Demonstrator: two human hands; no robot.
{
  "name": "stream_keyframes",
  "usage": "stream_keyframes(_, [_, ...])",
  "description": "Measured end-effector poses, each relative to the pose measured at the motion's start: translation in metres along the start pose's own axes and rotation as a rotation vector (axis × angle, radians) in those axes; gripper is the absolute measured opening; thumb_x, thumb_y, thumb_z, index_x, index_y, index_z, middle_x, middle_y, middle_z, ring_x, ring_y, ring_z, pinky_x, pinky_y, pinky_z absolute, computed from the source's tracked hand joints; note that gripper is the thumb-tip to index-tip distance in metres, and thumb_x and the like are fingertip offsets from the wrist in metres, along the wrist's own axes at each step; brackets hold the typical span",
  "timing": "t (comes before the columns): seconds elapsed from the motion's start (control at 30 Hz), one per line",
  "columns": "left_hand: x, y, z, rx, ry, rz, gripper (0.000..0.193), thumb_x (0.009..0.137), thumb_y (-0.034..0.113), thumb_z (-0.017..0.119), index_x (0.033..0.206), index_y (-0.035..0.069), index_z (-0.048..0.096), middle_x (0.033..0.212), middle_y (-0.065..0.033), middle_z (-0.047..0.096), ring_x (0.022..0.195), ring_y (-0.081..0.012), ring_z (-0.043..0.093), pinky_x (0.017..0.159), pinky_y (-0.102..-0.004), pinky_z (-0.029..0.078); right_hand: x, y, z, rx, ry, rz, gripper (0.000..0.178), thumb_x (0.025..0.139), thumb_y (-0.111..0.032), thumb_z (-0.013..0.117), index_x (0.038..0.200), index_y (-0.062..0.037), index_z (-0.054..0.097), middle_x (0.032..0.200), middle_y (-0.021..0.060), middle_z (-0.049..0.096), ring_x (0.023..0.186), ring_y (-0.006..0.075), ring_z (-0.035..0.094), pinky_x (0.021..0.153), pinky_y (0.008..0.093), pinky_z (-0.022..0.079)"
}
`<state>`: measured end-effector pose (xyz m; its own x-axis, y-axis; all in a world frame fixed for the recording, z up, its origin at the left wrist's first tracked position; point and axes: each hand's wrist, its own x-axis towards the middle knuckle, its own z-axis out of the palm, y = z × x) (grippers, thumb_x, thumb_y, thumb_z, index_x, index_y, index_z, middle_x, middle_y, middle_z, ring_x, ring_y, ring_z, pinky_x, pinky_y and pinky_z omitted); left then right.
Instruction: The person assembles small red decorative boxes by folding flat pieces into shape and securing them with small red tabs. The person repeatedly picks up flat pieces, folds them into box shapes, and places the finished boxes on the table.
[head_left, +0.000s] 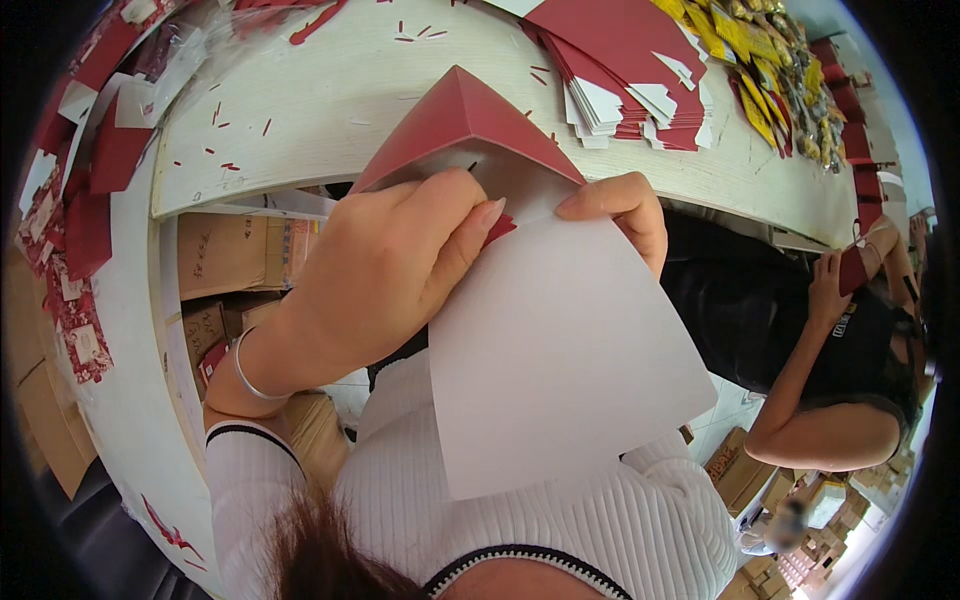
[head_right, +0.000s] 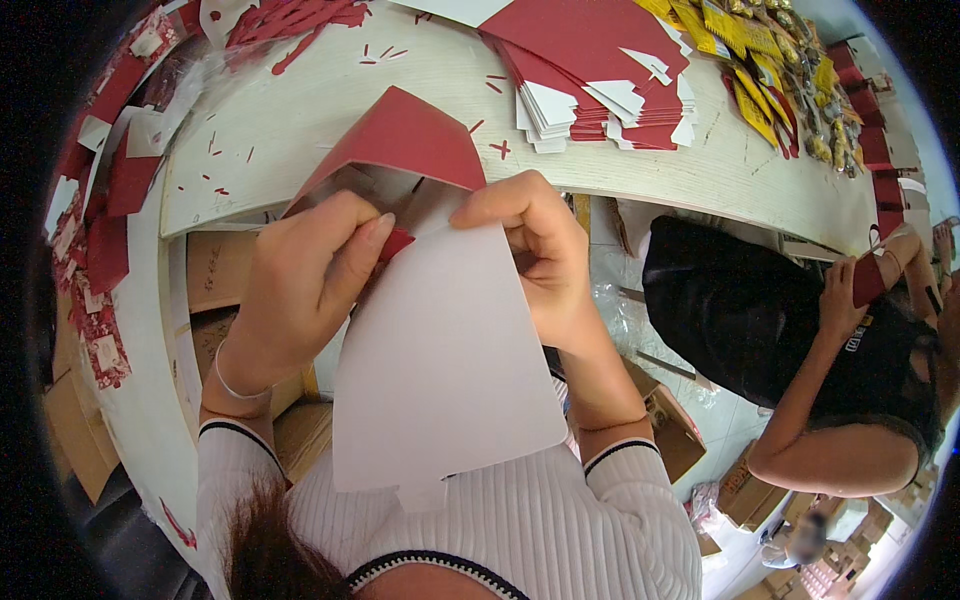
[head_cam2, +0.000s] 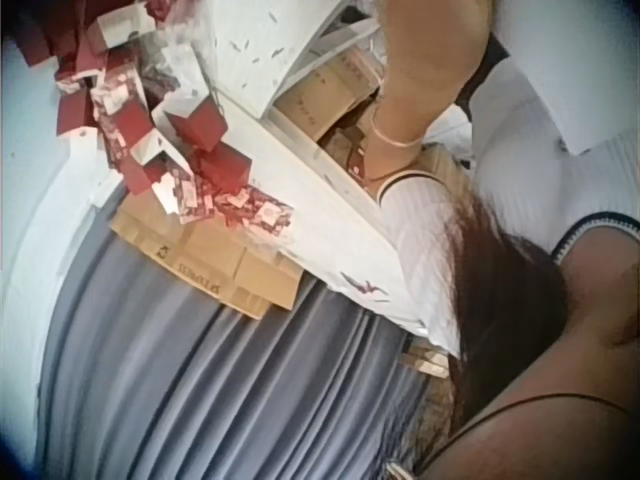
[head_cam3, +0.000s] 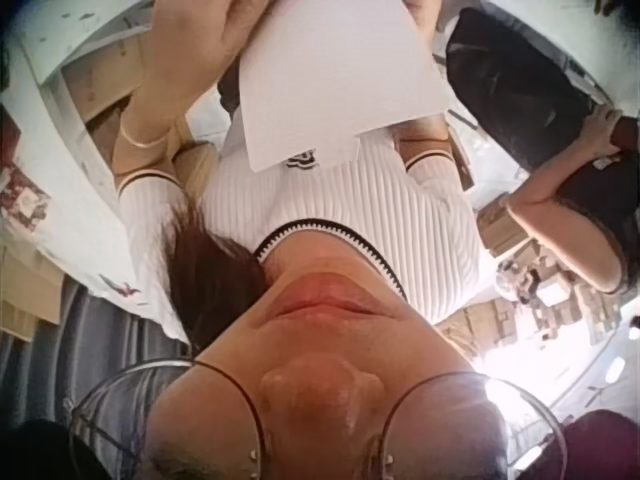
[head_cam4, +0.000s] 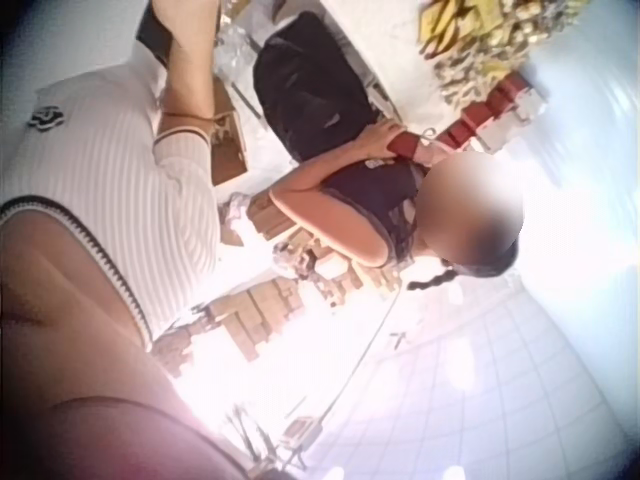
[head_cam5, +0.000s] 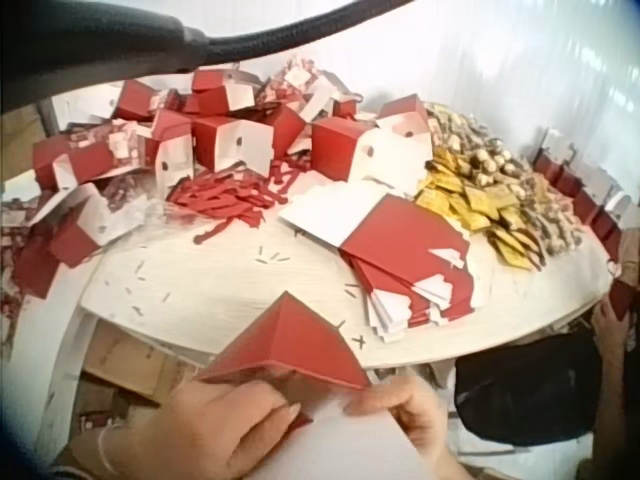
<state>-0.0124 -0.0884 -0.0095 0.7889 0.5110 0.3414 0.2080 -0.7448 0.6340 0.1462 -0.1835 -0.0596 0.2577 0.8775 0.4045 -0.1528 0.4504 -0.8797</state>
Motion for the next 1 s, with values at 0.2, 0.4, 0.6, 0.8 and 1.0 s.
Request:
stream_keyframes(0.2, [0.005, 0.002, -0.005, -0.081, -0.045, 0.027, 0.012, 0.085, 0.011, 0.051, 0.082, 0.0, 0.053, 0.065, -0.0129, 0.052, 0.058, -0.029, 0.052, 0.053, -0.032, 0.041, 0.009, -0.003, 0.005, 0.066, 0.055, 0.17, 0.038, 0.076, -0.003, 0.062, 0.107, -0.0016, 0.042, 0.087, 0.0063, 0.055, 0.076, 0.0091, 0.055, 0.065, 0.0199, 0.043])
stream_keyframes(0.4, [0.004, 0.003, -0.004, -0.098, -0.092, -0.131, 0.011, 0.089, 0.01, 0.045, 0.09, 0.0, 0.049, 0.068, -0.0147, 0.053, 0.058, -0.0305, 0.053, 0.053, -0.0327, 0.041, 0.025, -0.001, 0.01, 0.13, 0.047, 0.252, 0.049, 0.076, 0.0, 0.06, 0.117, -0.0039, 0.034, 0.082, 0.0076, 0.056, 0.071, 0.0107, 0.056, 0.06, 0.0203, 0.044])
stream_keyframes(0.6, [0.008, 0.006, -0.008, -0.145, -0.134, -0.097, 0.019, 0.09, 0.014, 0.042, 0.1, 0.001, 0.051, 0.078, -0.0159, 0.058, 0.067, -0.0294, 0.058, 0.06, -0.0316, 0.046, 0.028, -0.011, 0.011, 0.148, 0.051, 0.27, 0.061, 0.076, 0.002, 0.058, 0.127, -0.0063, 0.025, 0.077, 0.0088, 0.057, 0.066, 0.0124, 0.057, 0.055, 0.0207, 0.045])
stream_keyframes(0.8, [0.006, -0.012, -0.033, 0.083, 0.021, 0.483, 0.074, 0.068, 0.065, 0.051, 0.099, -0.002, 0.057, 0.094, -0.0124, 0.06, 0.081, -0.029, 0.059, 0.07, -0.034, 0.048, 0.044, -0.029, 0.004, 0.284, 0.034, 0.264, 0.066, 0.077, 0.004, 0.055, 0.132, -0.0101, 0.023, 0.071, 0.0091, 0.058, 0.061, 0.013, 0.057, 0.051, 0.0204, 0.044])
stream_keyframes(1.0, [-0.013, -0.024, -0.031, 0.395, 0.284, 0.241, 0.033, 0.067, 0.026, 0.072, 0.089, 0.003, 0.062, 0.086, -0.0129, 0.062, 0.074, -0.0258, 0.059, 0.068, -0.0337, 0.045, 0.079, -0.031, 0.021, 0.413, -0.09, 0.167, 0.045, 0.08, 0.005, 0.05, 0.122, -0.0058, 0.037, 0.07, 0.0038, 0.055, 0.062, 0.0112, 0.054, 0.061, 0.021, 0.043])
